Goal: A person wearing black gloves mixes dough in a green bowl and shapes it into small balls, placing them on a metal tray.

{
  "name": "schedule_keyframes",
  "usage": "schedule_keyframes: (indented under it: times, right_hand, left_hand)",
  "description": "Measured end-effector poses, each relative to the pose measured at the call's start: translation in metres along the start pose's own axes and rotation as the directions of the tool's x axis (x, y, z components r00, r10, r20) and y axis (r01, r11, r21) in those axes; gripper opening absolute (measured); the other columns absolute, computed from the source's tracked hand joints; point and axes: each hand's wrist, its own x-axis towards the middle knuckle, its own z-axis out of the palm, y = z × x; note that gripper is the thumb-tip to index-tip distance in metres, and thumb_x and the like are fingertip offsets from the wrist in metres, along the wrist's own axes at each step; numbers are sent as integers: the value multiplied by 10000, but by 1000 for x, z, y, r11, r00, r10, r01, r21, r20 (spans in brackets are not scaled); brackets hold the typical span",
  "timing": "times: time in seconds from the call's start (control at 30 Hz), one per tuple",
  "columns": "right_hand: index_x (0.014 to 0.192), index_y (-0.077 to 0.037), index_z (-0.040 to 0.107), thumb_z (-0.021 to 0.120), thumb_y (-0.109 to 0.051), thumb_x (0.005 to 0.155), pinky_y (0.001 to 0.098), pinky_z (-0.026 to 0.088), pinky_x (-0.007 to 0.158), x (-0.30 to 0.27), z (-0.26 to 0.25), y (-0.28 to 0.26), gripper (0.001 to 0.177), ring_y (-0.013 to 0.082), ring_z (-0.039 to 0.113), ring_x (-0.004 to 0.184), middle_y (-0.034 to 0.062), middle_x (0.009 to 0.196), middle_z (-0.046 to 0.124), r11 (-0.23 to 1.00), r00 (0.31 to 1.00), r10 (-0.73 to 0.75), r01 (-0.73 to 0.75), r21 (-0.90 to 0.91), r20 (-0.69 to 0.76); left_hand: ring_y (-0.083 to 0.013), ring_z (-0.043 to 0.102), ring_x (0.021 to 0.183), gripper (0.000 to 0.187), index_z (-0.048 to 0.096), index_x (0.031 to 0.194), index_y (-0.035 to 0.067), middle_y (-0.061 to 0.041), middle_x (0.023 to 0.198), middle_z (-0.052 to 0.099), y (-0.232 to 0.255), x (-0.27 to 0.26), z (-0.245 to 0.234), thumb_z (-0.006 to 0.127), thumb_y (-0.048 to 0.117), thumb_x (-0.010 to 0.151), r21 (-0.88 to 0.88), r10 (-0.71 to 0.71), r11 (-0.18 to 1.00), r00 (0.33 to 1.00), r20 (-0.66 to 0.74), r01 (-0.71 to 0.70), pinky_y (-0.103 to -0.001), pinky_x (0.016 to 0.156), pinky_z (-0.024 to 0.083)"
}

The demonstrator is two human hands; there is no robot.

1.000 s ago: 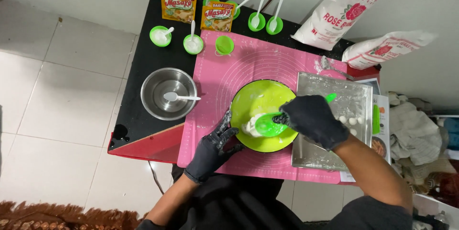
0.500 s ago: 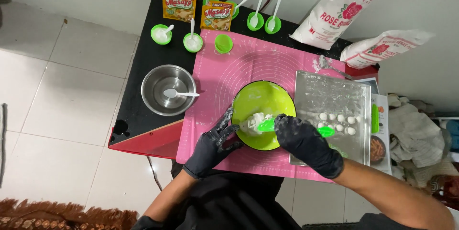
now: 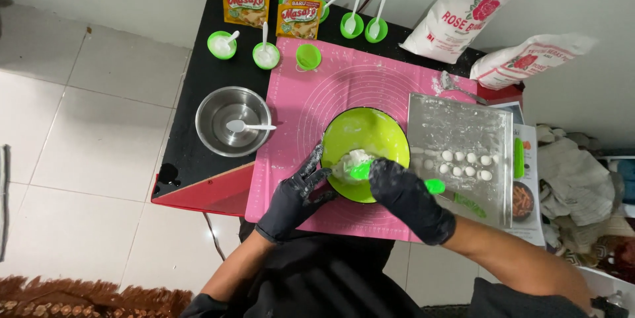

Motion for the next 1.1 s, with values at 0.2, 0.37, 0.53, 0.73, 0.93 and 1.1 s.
schedule_keyframes:
  times: [0.2, 0.37, 0.53, 0.73, 0.93, 1.1]
  right_hand:
    - [1062, -204, 788, 672, -346, 954, 460, 610, 849, 63, -40, 114, 213, 305, 771, 988, 58, 1016, 808, 706, 779, 191, -532, 467, 597]
    - [1093, -297, 770, 673, -433, 918, 429, 613, 841, 33, -21, 122, 241, 251, 756, 1032, -19, 1104, 787, 765, 806, 288, -518, 381, 517]
    - [1254, -256, 677, 613, -271, 981, 438, 603, 916, -35, 63, 47, 281, 256, 691, 1169, 30, 1250, 726, 861, 995, 95, -82, 503, -1]
    - [1170, -93, 634, 509, -140, 951, 521, 627, 806, -9, 5, -3, 256, 388, 710, 1034, 106, 1142, 687, 986, 989, -145, 146, -76, 18]
    - [1189, -92, 700, 611, -76, 960, 512, 579, 667, -7, 10, 19, 246, 420, 680, 965, 216, 1085, 664, 990, 970, 98, -73, 121, -220]
    - [1146, -368, 766, 516, -666, 969, 424, 586, 877, 46, -38, 102, 427, 287, 756, 1041, 19, 1019, 797, 562, 558, 169, -732, 386, 812]
  left_hand:
    - [-316, 738, 972, 447, 697, 1233, 330, -53, 1490, 559, -2, -7, 7, 757, 547, 847, 23, -22, 999, 999, -30, 23, -453, 721, 642]
    - [-308, 737, 959, 485, 672, 1248, 363, -16, 1501, 549, -5, -7, 4, 762, 574, 820, 4, -43, 999, 999, -6, 43, -462, 740, 644]
    - [-343, 729, 964, 471, 685, 1240, 320, -68, 1468, 579, -1, -5, 3, 782, 524, 827, -9, -24, 1000, 999, -34, 23, -480, 729, 639]
    - [-369, 726, 968, 457, 698, 1241, 273, -118, 1454, 590, -1, -4, 3, 788, 478, 843, -11, 19, 1000, 998, -56, -20, -500, 714, 638]
    - [-338, 726, 976, 472, 677, 1262, 319, -94, 1456, 584, -3, -8, 7, 790, 483, 833, 5, 5, 1000, 998, -62, -4, -478, 725, 640]
    - [-347, 722, 989, 457, 695, 1227, 285, -78, 1480, 574, 4, -5, -4, 799, 483, 828, -27, 2, 1000, 999, -52, -3, -472, 748, 642]
